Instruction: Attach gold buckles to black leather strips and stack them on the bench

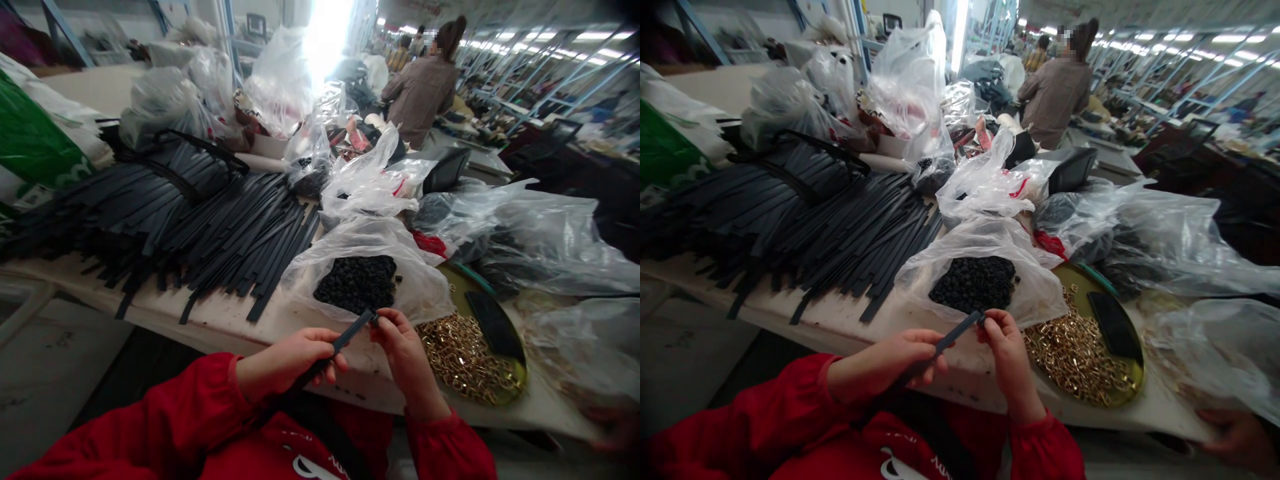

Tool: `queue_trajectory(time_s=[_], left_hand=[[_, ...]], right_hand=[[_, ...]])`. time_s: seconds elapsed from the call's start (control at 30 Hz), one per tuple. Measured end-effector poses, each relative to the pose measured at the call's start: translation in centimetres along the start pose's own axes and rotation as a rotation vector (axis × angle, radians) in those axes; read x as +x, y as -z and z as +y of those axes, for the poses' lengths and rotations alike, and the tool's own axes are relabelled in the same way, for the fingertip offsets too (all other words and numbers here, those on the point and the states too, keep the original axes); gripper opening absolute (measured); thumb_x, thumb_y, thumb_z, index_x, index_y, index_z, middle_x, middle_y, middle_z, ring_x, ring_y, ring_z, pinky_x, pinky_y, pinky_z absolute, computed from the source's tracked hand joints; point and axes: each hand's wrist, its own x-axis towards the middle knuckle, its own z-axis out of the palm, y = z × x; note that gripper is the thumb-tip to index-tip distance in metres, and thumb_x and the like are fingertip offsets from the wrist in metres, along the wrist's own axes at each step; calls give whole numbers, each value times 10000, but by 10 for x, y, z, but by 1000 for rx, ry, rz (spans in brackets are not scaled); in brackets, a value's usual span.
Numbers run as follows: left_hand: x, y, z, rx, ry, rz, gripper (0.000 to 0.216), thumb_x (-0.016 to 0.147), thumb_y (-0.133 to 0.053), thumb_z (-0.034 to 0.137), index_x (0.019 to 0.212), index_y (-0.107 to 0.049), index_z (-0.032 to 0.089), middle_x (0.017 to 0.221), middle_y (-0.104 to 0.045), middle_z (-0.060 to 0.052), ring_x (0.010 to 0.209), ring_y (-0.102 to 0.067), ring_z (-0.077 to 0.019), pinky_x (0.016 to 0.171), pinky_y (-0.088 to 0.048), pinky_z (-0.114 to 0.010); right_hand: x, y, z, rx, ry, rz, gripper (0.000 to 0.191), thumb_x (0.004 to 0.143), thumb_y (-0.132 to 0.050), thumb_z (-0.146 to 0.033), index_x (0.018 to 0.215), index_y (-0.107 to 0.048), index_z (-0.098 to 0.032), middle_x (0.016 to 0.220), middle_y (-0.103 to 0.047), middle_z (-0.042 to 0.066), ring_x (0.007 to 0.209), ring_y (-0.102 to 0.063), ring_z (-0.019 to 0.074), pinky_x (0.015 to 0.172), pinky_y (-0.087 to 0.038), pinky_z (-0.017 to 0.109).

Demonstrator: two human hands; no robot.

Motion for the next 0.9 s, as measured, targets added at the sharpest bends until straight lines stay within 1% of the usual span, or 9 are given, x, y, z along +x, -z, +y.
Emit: queue_trajectory(time_s=[0.1,0.2,0.27,0.3,0.43,0.6,0.73,0.8,0.9], left_hand=[[3,-2,-3,196,-65,-9,325,762,-447,300,1024,-556,140,780,-606,-11,491,-433,-57,423,-291,-170],[8,0,-5,538,-239,93,396,836,-352,410,942,-600,120,695,-563,0,557,-432,-86,495,-319,-192],[12,3,-6,719,-343,179,391,843,-350,397,878,-623,119,665,-546,5,606,-453,-106,549,-338,-206],[13,4,-6,774,-376,215,368,840,-365,378,870,-628,122,673,-552,5,627,-466,-114,572,-344,-210],[16,3,-7,871,-408,319,308,822,-396,320,875,-632,129,722,-588,-6,675,-512,-135,611,-358,-215],[16,0,-6,921,-369,325,295,806,-379,279,813,-638,138,673,-578,1,635,-513,-130,565,-349,-207],[18,1,-8,891,-313,308,290,787,-376,275,774,-628,134,642,-556,9,594,-499,-116,517,-340,-197],[19,1,-7,811,-225,250,285,776,-377,281,783,-617,127,615,-541,17,532,-489,-101,485,-346,-193],[19,-3,-3,566,-4,90,257,762,-379,267,831,-583,126,559,-519,36,414,-453,-74,409,-332,-176]], right_hand=[[-15,-4,2,268,-145,-6,262,648,-689,-305,881,-602,-224,697,-640,-39,560,-574,83,561,-471,205],[-21,-4,1,394,-218,-35,286,635,-708,-272,906,-628,-226,715,-658,-37,593,-604,76,594,-496,193],[-24,-3,0,432,-229,-53,285,644,-706,-258,919,-638,-223,729,-663,-34,613,-613,77,612,-507,192],[-25,-2,-1,444,-231,-56,281,648,-705,-251,920,-642,-221,732,-665,-33,617,-615,79,617,-511,193],[-30,0,2,458,-242,-61,280,656,-708,-253,928,-650,-221,717,-665,-25,615,-618,81,623,-521,189],[-31,5,7,439,-257,-34,304,620,-745,-264,910,-661,-226,729,-653,-37,605,-603,63,624,-520,171],[-29,8,11,335,-235,7,334,613,-748,-304,923,-663,-210,752,-646,-24,594,-589,72,609,-514,194],[-29,9,14,253,-224,4,353,620,-741,-322,939,-657,-196,755,-641,-13,586,-582,82,598,-509,214],[-32,5,16,194,-226,-35,348,613,-746,-327,918,-641,-197,730,-625,-21,561,-570,85,568,-493,221]])
